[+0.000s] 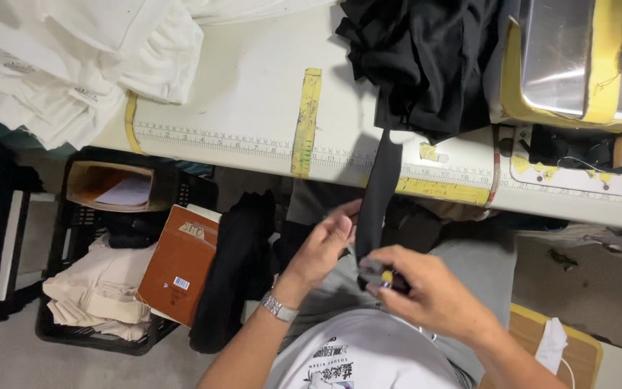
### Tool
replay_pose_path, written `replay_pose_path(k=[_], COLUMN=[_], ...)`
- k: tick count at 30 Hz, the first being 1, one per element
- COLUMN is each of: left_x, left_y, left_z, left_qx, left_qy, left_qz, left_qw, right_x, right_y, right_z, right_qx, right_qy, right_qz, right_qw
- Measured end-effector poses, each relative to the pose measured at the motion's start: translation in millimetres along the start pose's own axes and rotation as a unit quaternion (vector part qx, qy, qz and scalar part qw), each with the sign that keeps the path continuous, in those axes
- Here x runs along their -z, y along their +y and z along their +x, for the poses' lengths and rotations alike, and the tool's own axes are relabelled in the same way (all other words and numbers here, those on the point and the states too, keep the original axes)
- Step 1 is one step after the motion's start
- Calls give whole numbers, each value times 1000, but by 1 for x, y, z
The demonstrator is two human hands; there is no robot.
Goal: The person uses a pair of scissors to cut a long strip of black fabric into smaller pieces. The person holds the fabric with one hand and cuts it with the other, repeatedly trimming the material into segments on a workbench.
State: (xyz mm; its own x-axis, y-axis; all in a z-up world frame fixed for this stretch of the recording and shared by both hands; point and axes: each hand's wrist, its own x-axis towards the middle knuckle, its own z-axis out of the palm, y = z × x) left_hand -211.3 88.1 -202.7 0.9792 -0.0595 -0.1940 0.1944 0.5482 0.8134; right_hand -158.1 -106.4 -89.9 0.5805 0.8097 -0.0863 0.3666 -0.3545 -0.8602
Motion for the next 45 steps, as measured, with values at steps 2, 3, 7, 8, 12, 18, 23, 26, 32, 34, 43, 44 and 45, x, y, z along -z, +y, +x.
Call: replay_pose_path(k=[2, 3, 7, 8, 12, 18, 23, 26, 32, 34, 43, 44, 45], left_x=[-29, -43, -39, -42, -28, -42, -24, -27, -48, -52, -51, -49, -47], left_y=[42, 63, 57, 58, 41, 86, 86, 91, 106, 108, 90, 87, 84], left_z=[7, 10, 16, 14, 12, 0, -6, -10, -24, -27, 4, 7, 11], left_qx=[6, 13, -6, -47, -106, -105, -131, -135, -137, -143, -225, -241, -256], left_qy=[40, 79, 116, 112, 75, 101, 119, 106, 65, 52, 80, 93, 105], left_qz=[-70, -140, -101, -61, 121, 122, 145, 168, 211, 215, 349, 337, 324], left_qw=[997, 987, 988, 991, 984, 982, 974, 971, 966, 965, 906, 906, 905], right_x=[-6, -9, 31, 45, 70, 59, 55, 41, -5, -9, -8, -2, 3], right_y=[-4, -5, 5, 8, 7, 15, -1, 6, 11, 11, 1, -5, -10], right_z=[2, 3, 24, 33, 91, 100, 33, 10, 20, 29, 33, 29, 26], right_qx=[16, 29, 21, -27, 0, -136, -206, -185, -64, -15, 46, -3, -52], right_qy=[-58, -116, 14, 118, 293, 202, 172, 168, 188, 218, 249, 240, 231], right_qz=[-24, -47, -39, -98, -269, -152, -137, -212, -274, -263, -162, -124, -86], right_qw=[998, 992, 999, 988, 917, 958, 954, 945, 941, 940, 954, 963, 968])
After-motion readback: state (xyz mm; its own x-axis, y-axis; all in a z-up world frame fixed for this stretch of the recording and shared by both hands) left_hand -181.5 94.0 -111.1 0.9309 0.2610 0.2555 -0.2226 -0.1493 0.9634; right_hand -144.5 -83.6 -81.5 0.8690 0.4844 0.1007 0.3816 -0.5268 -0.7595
